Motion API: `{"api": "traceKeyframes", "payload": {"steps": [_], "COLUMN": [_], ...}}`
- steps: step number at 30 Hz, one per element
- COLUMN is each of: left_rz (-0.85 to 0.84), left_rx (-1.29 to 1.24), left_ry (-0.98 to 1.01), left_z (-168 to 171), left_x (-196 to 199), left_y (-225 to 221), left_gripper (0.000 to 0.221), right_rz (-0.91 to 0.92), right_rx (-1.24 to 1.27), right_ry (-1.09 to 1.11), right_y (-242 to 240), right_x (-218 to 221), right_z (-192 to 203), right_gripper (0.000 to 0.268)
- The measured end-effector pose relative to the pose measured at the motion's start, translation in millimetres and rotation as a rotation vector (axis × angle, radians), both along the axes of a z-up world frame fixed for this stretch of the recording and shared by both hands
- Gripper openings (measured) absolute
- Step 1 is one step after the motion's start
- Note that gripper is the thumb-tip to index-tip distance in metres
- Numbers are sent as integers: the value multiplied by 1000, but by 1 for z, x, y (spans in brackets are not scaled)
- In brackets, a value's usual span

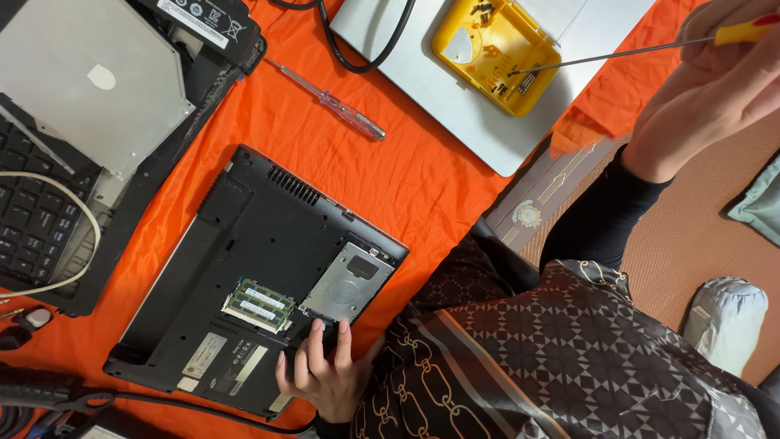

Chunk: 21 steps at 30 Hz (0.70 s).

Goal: The recorder is repairing or disassembling a laptop by handling internal components like a hard drive and RAM, and using a screwdriver to tighten screws.

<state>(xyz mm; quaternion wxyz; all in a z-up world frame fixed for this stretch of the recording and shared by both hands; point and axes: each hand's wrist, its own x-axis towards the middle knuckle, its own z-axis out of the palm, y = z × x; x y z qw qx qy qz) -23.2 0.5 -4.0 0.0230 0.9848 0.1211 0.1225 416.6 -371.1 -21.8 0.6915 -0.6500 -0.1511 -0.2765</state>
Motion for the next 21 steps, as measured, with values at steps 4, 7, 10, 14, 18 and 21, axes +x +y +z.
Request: {"api": "traceKeyframes", "payload": {"steps": [4, 7, 10, 14, 18, 21], "left_rz": [-16, -26, -28, -24, -16, -14], "left_rx": [14, 24, 29, 30, 16, 51], "left_ry": [-6, -20, -29, -29, -23, -65], "left_z": [1, 0, -1, -1, -1, -3], "left_x": [6, 8, 8, 11, 12, 14], "left_y": [2, 2, 2, 3, 2, 3], "left_gripper": [71, 73, 74, 74, 73, 74], "right_rz": [21, 35, 38, 49, 48, 41], "right_rx": [45, -26, -104, -133, -192, -196], "right_ry": [41, 36, 13, -13, -53, -64], "right_y": [16, 35, 42, 48, 64, 59], "right_x": [1, 0, -2, -1, -4, -4], "right_z": [8, 22, 28, 34, 48, 45], "right_gripper": [32, 33, 33, 32, 31, 30]}}
